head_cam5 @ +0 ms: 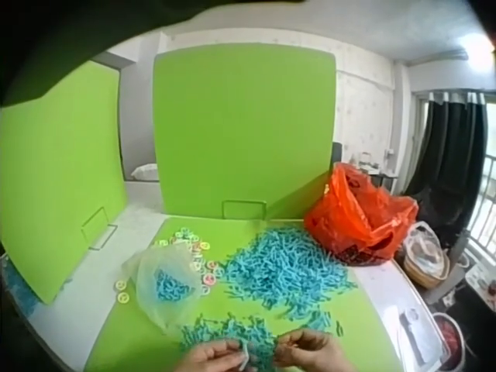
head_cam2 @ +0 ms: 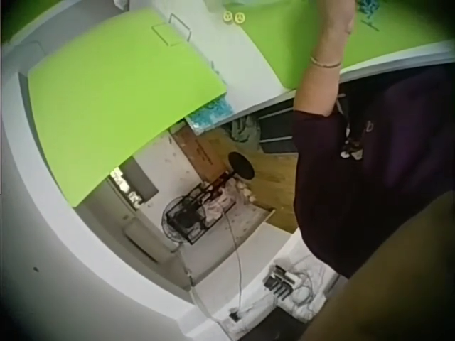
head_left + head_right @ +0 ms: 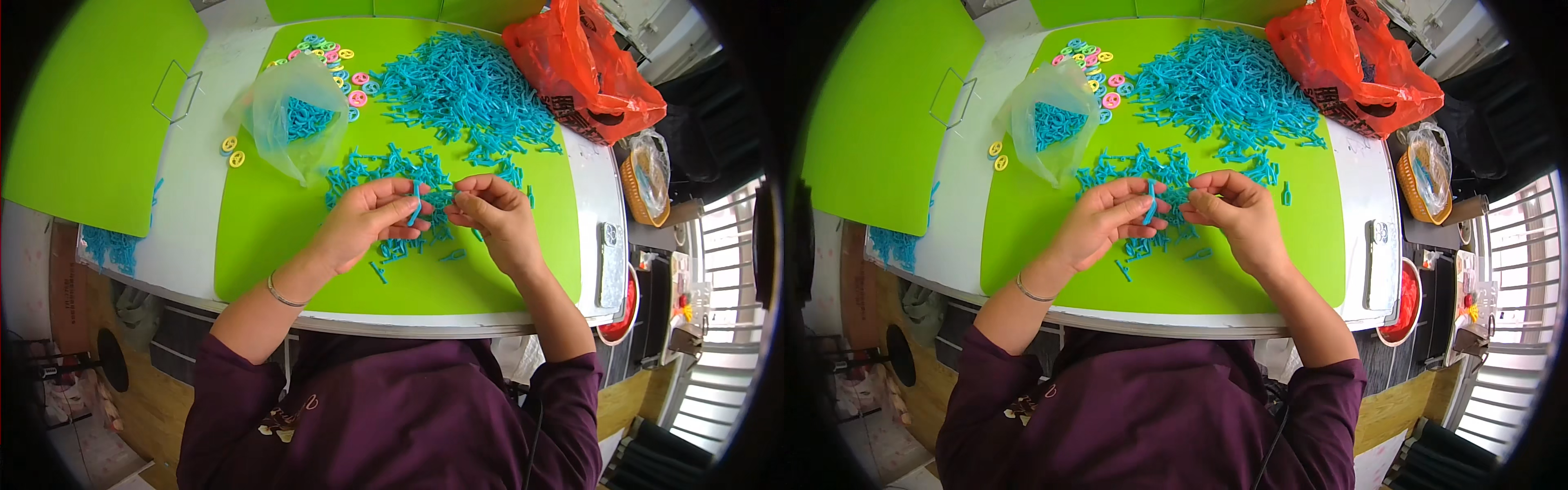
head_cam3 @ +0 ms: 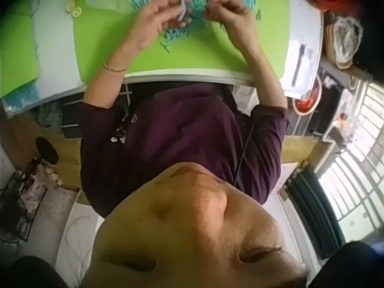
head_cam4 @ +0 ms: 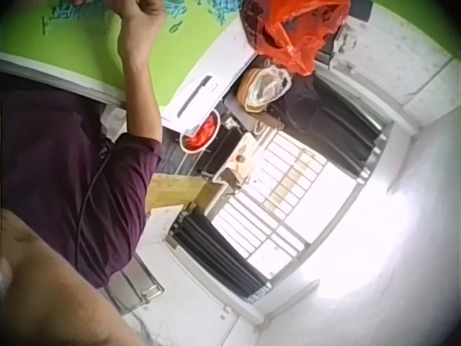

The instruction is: Assembling small plastic parts by attaching colorful rings to green components.

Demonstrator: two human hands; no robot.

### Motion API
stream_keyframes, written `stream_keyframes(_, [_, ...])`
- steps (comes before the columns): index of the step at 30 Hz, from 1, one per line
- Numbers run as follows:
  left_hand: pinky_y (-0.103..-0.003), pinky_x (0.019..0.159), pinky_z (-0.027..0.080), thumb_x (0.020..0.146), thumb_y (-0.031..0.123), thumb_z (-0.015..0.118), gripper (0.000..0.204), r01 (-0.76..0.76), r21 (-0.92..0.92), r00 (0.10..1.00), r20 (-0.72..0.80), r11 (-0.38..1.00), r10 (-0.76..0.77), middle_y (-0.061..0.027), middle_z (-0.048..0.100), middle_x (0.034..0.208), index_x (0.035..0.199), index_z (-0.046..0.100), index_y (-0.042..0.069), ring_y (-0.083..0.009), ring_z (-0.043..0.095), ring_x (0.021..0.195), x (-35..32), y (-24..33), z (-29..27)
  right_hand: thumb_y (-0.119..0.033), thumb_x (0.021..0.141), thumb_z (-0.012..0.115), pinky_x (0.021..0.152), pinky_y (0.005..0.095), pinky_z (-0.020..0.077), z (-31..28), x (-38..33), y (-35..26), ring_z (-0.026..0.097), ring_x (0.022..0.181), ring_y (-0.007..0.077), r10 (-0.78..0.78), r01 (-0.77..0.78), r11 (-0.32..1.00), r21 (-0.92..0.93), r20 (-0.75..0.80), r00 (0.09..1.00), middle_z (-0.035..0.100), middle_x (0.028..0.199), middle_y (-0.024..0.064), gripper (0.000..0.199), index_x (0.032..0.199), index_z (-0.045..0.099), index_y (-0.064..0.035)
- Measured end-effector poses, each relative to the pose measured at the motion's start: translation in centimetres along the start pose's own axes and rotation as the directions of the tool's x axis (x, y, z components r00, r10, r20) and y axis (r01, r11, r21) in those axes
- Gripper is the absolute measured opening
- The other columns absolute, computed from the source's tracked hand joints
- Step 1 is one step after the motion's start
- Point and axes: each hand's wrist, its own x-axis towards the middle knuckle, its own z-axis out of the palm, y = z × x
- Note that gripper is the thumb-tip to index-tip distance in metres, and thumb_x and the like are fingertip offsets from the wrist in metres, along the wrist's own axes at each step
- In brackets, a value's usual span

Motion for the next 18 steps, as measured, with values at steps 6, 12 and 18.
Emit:
stream_keyframes(6, [-0.026, 0.077, 0.051, 0.092, 0.014, 0.052, 0.027, 0.059, -0.120, 0.998, 0.039, 0.991, -0.054, -0.0079, 0.062, 0.103, 0.117, 0.053, 0.003, -0.0148, 0.062, 0.088, -0.2, 0.0, 0.0, -0.002, 0.084, 0.059, 0.074, 0.0284, 0.0535, 0.0, -0.4, 0.5, 0.064, 0.082, 0.0172, -0.129, 0.129, 0.991, 0.018, 0.002, 0.992, 0.061, 0.090, 0.0068, 0.019, 0.102, 0.059, 0.0006])
stream_keyframes(12, [-0.027, 0.077, 0.052, 0.092, 0.014, 0.052, 0.028, 0.079, -0.110, 0.994, 0.081, 0.991, -0.070, -0.0077, 0.062, 0.104, 0.118, 0.053, 0.004, -0.0161, 0.063, 0.089, 0.0, -0.3, 0.2, 0.004, 0.085, 0.057, 0.077, 0.0273, 0.0531, 0.0, -1.0, 1.0, 0.063, 0.085, 0.0168, -0.288, 0.290, 0.946, -0.146, 0.035, 0.957, 0.059, 0.093, 0.0074, 0.012, 0.096, 0.062, 0.0039])
stream_keyframes(18, [-0.026, 0.076, 0.052, 0.091, 0.014, 0.053, 0.027, 0.099, -0.129, 0.992, 0.093, 0.987, -0.087, -0.0083, 0.062, 0.105, 0.116, 0.053, 0.003, -0.0169, 0.063, 0.089, -0.2, -0.3, 0.3, 0.005, 0.084, 0.058, 0.073, 0.0242, 0.0518, 0.5, -1.2, 1.5, 0.062, 0.082, 0.0140, -0.482, 0.472, 0.824, -0.314, 0.049, 0.875, 0.059, 0.092, 0.0072, 0.013, 0.097, 0.062, 0.0038])
